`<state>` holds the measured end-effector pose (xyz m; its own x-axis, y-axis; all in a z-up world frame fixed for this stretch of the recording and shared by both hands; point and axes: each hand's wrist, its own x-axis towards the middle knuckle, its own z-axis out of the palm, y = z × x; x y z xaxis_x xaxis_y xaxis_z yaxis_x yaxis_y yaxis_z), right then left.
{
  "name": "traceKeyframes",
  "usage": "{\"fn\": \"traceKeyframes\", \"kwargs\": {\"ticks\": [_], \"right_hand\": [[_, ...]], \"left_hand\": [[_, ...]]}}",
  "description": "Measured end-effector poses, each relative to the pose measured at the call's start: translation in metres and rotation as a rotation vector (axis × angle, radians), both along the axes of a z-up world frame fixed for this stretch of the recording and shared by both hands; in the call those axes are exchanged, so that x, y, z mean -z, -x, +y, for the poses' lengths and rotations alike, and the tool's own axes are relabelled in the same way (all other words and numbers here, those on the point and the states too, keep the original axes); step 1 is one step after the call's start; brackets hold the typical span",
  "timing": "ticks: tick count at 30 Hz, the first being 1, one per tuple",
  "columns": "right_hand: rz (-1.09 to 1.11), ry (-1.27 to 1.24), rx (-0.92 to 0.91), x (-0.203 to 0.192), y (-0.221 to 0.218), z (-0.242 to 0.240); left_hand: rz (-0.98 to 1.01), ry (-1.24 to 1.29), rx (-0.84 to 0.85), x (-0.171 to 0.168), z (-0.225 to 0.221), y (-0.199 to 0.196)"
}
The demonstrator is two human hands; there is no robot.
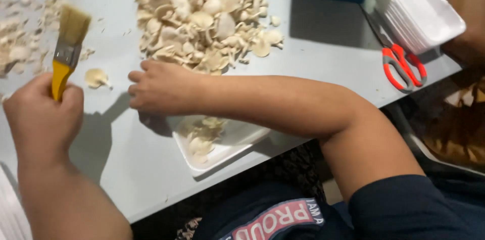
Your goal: The person cleans mushrooms by hand and with a brush, placing the cleaned items into a white tray.
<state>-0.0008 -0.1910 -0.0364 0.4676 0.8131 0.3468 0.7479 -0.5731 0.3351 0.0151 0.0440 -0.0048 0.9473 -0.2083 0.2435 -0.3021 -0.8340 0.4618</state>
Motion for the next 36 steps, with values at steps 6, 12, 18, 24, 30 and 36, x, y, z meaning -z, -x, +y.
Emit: {"fn": "traceKeyframes", "kwargs": {"ticks": [6, 12, 18, 24, 30, 36], "right_hand": [[-0.046, 0.001, 0.010, -0.025, 0.019, -0.022], [0.038, 0.040, 0.047, -0.029, 0.023, -0.032], [-0.082, -0.082, 0.011, 0.000, 0.013, -0.013], [0.080, 0.057, 0.012, -0.030, 0.025, -0.018], [0.489, -0.488, -0.023, -0.061, 0.044, -0.066], [0.922, -0.982, 0.317, -0.084, 0.074, -0.135]], "left_hand": [[0.157, 0.059, -0.036, -0.019, -0.025, 0.018], [0.167, -0.020, -0.027, -0.005, -0.028, 0.014], [0.252, -0.043, -0.115, -0.015, -0.035, 0.017], [0.222, 0.029, -0.051, -0.020, -0.036, 0.020], [0.202, 0.116, 0.019, -0.019, -0.037, 0.021], [0.111, -0.007, 0.222, 0.004, -0.053, 0.019]]}}
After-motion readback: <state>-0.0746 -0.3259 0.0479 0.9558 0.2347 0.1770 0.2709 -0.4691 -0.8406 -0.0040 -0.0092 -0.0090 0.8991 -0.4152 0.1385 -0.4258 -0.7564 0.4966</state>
